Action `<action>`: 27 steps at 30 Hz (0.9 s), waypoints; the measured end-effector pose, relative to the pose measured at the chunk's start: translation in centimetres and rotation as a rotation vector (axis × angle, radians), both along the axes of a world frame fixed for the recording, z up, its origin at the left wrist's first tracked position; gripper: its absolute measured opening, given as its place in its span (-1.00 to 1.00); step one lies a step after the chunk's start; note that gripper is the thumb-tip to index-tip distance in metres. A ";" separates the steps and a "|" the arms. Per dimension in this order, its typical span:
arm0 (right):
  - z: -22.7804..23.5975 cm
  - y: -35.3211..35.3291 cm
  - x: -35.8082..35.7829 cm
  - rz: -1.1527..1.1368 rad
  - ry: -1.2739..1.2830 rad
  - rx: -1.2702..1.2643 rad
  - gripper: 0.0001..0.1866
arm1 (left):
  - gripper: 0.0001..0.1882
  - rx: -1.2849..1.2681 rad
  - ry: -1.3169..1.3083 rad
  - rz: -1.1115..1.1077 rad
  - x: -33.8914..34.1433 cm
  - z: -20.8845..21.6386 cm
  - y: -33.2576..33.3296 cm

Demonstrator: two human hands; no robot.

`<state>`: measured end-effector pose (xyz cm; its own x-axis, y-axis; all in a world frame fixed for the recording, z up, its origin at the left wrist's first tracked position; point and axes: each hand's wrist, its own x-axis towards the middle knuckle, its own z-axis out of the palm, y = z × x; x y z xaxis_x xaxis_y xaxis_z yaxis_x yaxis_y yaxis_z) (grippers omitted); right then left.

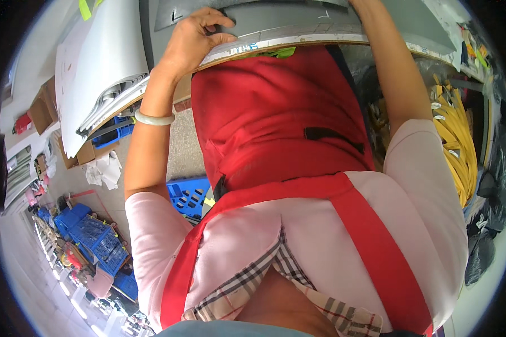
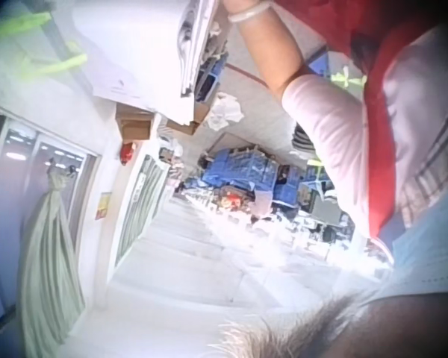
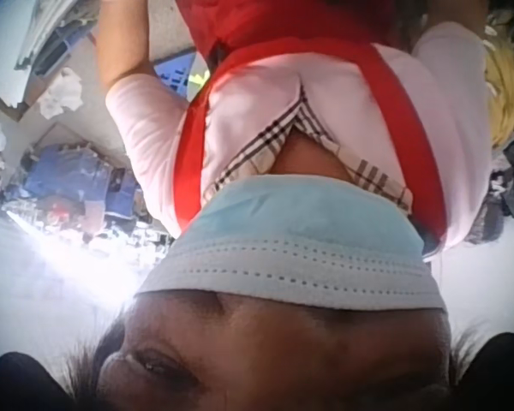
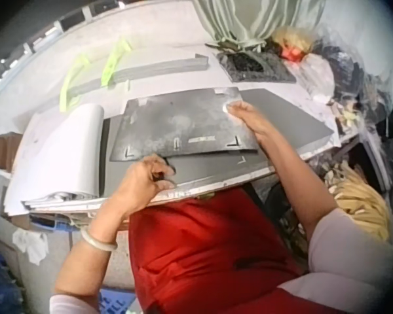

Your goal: The person repeatedly wipes a large, flat, grey surface with a white cloth. They move the cloth back and forth across the surface, occasionally adjusting their grip or the cloth's position. The task appears to be a repetitive cleaning or polishing action in a workshop environment.

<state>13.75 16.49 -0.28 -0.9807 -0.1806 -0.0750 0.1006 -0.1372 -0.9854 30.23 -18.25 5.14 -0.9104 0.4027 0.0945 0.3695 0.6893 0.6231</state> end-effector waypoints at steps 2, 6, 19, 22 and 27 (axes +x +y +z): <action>0.0 0.1 0.0 0.007 -0.006 0.012 -0.86 | -0.71 -0.004 0.009 -0.019 0.0 0.2 0.0; -0.3 0.5 0.1 0.005 0.020 0.002 -0.85 | -0.76 -0.040 0.098 -0.070 0.1 -0.1 -0.4; 1.5 1.0 0.1 -0.137 0.035 -0.110 -0.73 | -0.84 -0.126 0.587 -0.179 -0.9 -1.9 5.2; 5.1 0.4 1.8 -0.156 0.089 -0.237 -0.68 | -0.84 -0.109 0.600 -0.274 -3.8 -3.5 12.3; 6.1 -0.9 3.1 -0.080 0.309 -0.261 -0.72 | -0.85 0.080 1.001 -0.021 -9.7 -8.0 20.8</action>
